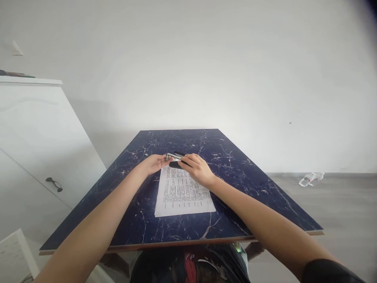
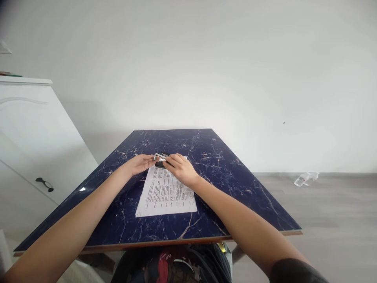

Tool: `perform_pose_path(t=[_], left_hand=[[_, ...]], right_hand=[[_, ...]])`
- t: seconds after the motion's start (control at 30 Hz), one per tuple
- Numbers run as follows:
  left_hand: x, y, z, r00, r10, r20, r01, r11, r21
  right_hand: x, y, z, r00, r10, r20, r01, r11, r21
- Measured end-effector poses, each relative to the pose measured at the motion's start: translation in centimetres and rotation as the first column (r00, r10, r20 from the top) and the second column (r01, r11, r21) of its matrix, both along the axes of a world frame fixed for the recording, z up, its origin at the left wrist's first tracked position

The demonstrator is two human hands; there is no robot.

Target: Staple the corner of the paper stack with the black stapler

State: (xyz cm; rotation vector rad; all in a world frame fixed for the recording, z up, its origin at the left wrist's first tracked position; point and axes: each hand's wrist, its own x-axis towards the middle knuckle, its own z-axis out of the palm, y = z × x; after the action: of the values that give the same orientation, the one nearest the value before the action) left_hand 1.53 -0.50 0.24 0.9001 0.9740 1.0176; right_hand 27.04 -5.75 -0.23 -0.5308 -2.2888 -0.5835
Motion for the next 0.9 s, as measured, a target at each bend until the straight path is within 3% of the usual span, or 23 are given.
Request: perform_pose_path(t=[0.1,0.17,0.2,0.27,0.3,0.33,0.4,0.43,0.5,0.57,0.6,0.63,0.7,0.77,0.83,0.9], left_hand=[[-0.4,0.4,-0.3,0.985,0.050,-0.163,-0.034,0.994,0.103],[-1.1,0.6,-0.2,0.956,0.165,-0.244,-0.129,0.979,0.156],[-1.6,0.7,-0.1,0.934,0.230,-0.275,-0.184,0.966,0.181],[-3.0,0.8,0.2,0.850,0.364,-0.381,-0.276,0.924,0.266],[-3.9,0.7,0.4,0.783,0.421,-0.458,-0.294,0.900,0.323],[-4.8,0.7,0.7,0.628,0.497,-0.599,-0.266,0.860,0.435],[-6.4,0.8,1.0,0.285,0.566,-0.774,-0.126,0.822,0.555],[-7.1,0.9,1.1,0.163,0.574,-0.802,-0.060,0.817,0.573],[-8.0,1.0,1.0,0.070,0.563,-0.823,0.004,0.825,0.565],[-8.1,1.2,0.8,0.097,0.568,-0.817,-0.002,0.821,0.570],[-7.9,1.2,0.8,0.153,0.573,-0.805,-0.022,0.817,0.577],[-7.4,1.1,0.8,0.247,0.576,-0.779,-0.051,0.811,0.583],[-5.8,0.6,1.2,0.523,0.535,-0.664,-0.107,0.814,0.571],[-3.4,-0.5,2.1,0.785,0.406,-0.467,-0.124,0.842,0.524],[-0.5,-2.0,3.2,0.882,0.326,-0.339,-0.103,0.838,0.537],[2.4,-3.8,4.1,0.929,0.214,-0.303,-0.014,0.837,0.548]], right_hand=[[-0.2,0.0,0.0,0.981,-0.064,-0.183,0.036,0.988,-0.148],[-0.2,0.0,-0.1,0.927,-0.174,-0.333,0.054,0.939,-0.340],[-0.2,0.1,-0.2,0.889,-0.248,-0.385,0.048,0.886,-0.460],[0.0,0.1,-0.4,0.832,-0.378,-0.405,0.000,0.731,-0.682],[0.1,0.1,-0.5,0.823,-0.418,-0.385,-0.023,0.652,-0.758],[0.2,0.1,-0.6,0.821,-0.440,-0.363,-0.040,0.591,-0.806],[0.4,0.2,-0.9,0.823,-0.454,-0.343,-0.055,0.537,-0.842],[0.5,0.2,-1.0,0.821,-0.455,-0.346,-0.061,0.532,-0.845],[0.5,0.5,-1.3,0.818,-0.454,-0.352,-0.072,0.527,-0.847],[0.6,0.8,-1.6,0.822,-0.454,-0.344,-0.066,0.525,-0.849],[0.7,1.0,-1.6,0.831,-0.447,-0.332,-0.058,0.523,-0.851],[0.7,1.1,-1.6,0.844,-0.434,-0.316,-0.050,0.523,-0.851],[0.9,1.2,-1.2,0.859,-0.407,-0.311,-0.036,0.559,-0.829],[1.0,0.9,-0.4,0.854,-0.372,-0.365,-0.023,0.673,-0.740],[0.9,0.4,0.6,0.849,-0.284,-0.446,-0.027,0.819,-0.574],[0.6,-0.4,1.4,0.871,-0.124,-0.475,-0.092,0.910,-0.405]])
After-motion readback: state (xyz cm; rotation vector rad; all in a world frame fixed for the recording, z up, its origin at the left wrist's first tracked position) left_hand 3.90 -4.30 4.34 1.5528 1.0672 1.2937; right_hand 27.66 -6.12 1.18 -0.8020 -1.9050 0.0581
